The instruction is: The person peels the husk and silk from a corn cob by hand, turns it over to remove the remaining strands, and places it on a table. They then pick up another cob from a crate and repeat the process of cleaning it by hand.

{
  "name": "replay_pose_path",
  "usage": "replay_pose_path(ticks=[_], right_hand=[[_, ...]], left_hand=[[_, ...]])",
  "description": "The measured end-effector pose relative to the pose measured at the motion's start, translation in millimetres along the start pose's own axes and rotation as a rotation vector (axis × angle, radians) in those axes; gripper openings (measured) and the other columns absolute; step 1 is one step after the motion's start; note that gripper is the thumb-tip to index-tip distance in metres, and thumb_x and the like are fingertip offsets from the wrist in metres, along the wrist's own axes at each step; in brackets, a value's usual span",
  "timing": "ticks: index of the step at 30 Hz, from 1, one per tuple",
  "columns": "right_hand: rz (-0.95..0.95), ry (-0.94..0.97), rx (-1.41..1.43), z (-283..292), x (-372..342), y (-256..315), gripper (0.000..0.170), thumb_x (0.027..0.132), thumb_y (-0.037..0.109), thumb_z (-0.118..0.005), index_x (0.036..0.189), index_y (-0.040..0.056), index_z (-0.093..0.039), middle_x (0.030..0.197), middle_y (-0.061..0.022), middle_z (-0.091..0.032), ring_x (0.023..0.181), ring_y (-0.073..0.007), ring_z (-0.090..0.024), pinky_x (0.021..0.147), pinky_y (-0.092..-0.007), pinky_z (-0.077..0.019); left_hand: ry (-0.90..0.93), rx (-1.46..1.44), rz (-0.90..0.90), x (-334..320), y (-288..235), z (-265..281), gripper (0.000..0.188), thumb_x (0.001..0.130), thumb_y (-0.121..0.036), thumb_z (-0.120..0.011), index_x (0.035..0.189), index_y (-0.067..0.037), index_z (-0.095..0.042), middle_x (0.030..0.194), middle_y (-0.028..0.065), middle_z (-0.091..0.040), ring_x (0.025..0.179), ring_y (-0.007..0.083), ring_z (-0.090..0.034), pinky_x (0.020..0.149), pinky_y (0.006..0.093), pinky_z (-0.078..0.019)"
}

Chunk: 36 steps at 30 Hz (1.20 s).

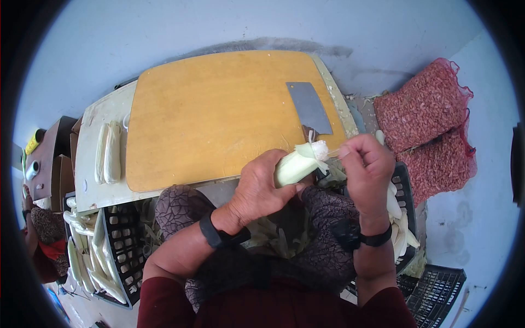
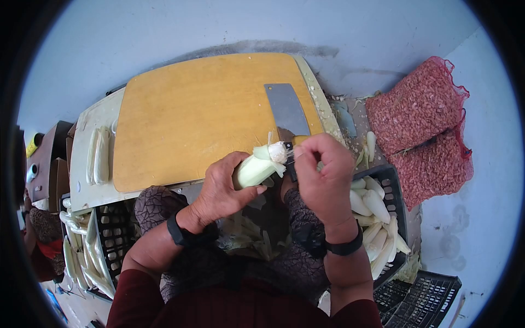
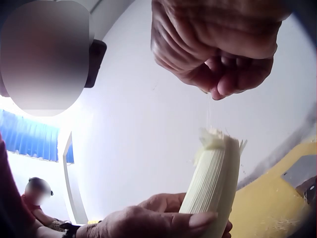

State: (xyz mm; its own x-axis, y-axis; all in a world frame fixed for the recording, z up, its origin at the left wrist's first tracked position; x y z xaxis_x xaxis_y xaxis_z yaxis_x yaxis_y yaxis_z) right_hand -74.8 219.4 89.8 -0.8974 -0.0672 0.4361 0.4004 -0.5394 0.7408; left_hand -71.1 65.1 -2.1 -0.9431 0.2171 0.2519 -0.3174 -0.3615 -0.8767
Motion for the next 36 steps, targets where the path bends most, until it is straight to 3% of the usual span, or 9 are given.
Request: replay_pose_path(ticks=[6,9,10,11,13,18,22,27,36], right_hand=[[-0.141,-0.076,0.395,16,3,-19,0.007,0.080,-0.001,-0.059,0.074,0.0005,-0.056,0.064,0.0010,-0.055,0.056,-0.0071,-0.048,0.051,-0.0204,-0.0371],[0.001,0.102,0.623,10,3,0,0.007,0.081,0.000,-0.058,0.074,-0.0004,-0.055,0.067,-0.0016,-0.058,0.057,-0.0071,-0.050,0.053,-0.0208,-0.0387],[0.003,0.101,0.626,14,3,1,0.007,0.081,0.000,-0.058,0.074,-0.0004,-0.055,0.067,-0.0016,-0.058,0.057,-0.0071,-0.050,0.053,-0.0208,-0.0387],[0.090,0.231,0.530,7,0,13,0.007,0.080,-0.002,-0.058,0.075,-0.0007,-0.055,0.069,-0.0032,-0.059,0.059,-0.0077,-0.052,0.054,-0.0211,-0.0401],[0.177,0.357,0.433,-5,-6,24,0.007,0.080,-0.003,-0.058,0.075,-0.0010,-0.054,0.071,-0.0047,-0.060,0.061,-0.0084,-0.054,0.056,-0.0214,-0.0415],[0.165,0.037,0.317,0,-5,30,0.013,0.078,-0.008,-0.062,0.089,-0.0020,-0.062,0.079,-0.0085,-0.062,0.068,-0.0131,-0.060,0.061,-0.0245,-0.0478],[0.261,0.050,0.130,-5,-2,32,0.021,0.078,-0.007,-0.063,0.097,-0.0002,-0.064,0.082,-0.0099,-0.063,0.068,-0.0163,-0.062,0.062,-0.0258,-0.0494],[0.367,0.028,-0.013,-9,-5,41,0.021,0.074,-0.008,-0.065,0.093,0.0009,-0.064,0.081,-0.0121,-0.063,0.068,-0.0234,-0.062,0.058,-0.0296,-0.0492],[0.438,-0.030,-0.193,-13,-10,41,0.019,0.069,-0.004,-0.069,0.086,0.0027,-0.064,0.077,-0.0088,-0.060,0.065,-0.0255,-0.060,0.056,-0.0332,-0.0476]], left_hand=[[0.015,-0.042,0.056,2,11,-1,0.049,0.069,-0.012,-0.077,0.111,0.003,-0.055,0.094,0.0143,-0.063,0.087,0.0226,-0.062,0.078,0.0321,-0.0489],[0.024,-0.172,0.107,3,16,-3,0.050,0.068,-0.015,-0.077,0.111,0.002,-0.056,0.096,0.0201,-0.062,0.092,0.0322,-0.063,0.081,0.0365,-0.0497],[0.044,-0.212,0.114,3,18,-6,0.047,0.072,-0.013,-0.075,0.112,0.002,-0.055,0.095,0.0128,-0.061,0.089,0.0223,-0.059,0.080,0.0322,-0.0481],[0.065,-0.251,0.121,3,19,-8,0.044,0.075,-0.010,-0.073,0.114,0.003,-0.055,0.094,0.0055,-0.060,0.086,0.0124,-0.055,0.078,0.0278,-0.0466],[0.081,-0.316,0.119,3,17,-8,0.044,0.077,-0.010,-0.073,0.115,0.002,-0.054,0.094,0.0042,-0.059,0.086,0.0113,-0.054,0.078,0.0271,-0.0461],[0.135,-0.533,0.242,0,20,-12,0.048,0.076,-0.008,-0.071,0.119,0.002,-0.053,0.102,0.0107,-0.062,0.096,0.0160,-0.057,0.086,0.0303,-0.0459],[0.166,-0.533,0.145,1,9,-10,0.047,0.077,-0.008,-0.070,0.120,0.002,-0.052,0.104,0.0093,-0.061,0.096,0.0153,-0.056,0.086,0.0298,-0.0455],[0.187,-0.531,0.121,0,5,-12,0.048,0.078,-0.008,-0.069,0.122,0.002,-0.051,0.103,0.0091,-0.060,0.097,0.0155,-0.056,0.086,0.0295,-0.0454],[0.095,-0.387,0.072,1,12,-10,0.048,0.075,-0.008,-0.073,0.117,0.003,-0.054,0.100,0.0061,-0.059,0.092,0.0125,-0.054,0.084,0.0273,-0.0446]])
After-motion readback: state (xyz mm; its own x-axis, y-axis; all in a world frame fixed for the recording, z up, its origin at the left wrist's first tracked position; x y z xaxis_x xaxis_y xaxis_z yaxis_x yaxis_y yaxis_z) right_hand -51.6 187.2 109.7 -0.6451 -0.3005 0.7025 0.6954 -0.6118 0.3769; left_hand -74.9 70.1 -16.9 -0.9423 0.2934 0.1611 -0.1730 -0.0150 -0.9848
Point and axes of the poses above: each hand's wrist, its own x-axis towards the middle knuckle, its own z-axis out of the back of the hand, y = z × x, the point moved 10 cm from there along x, towards the middle knuckle
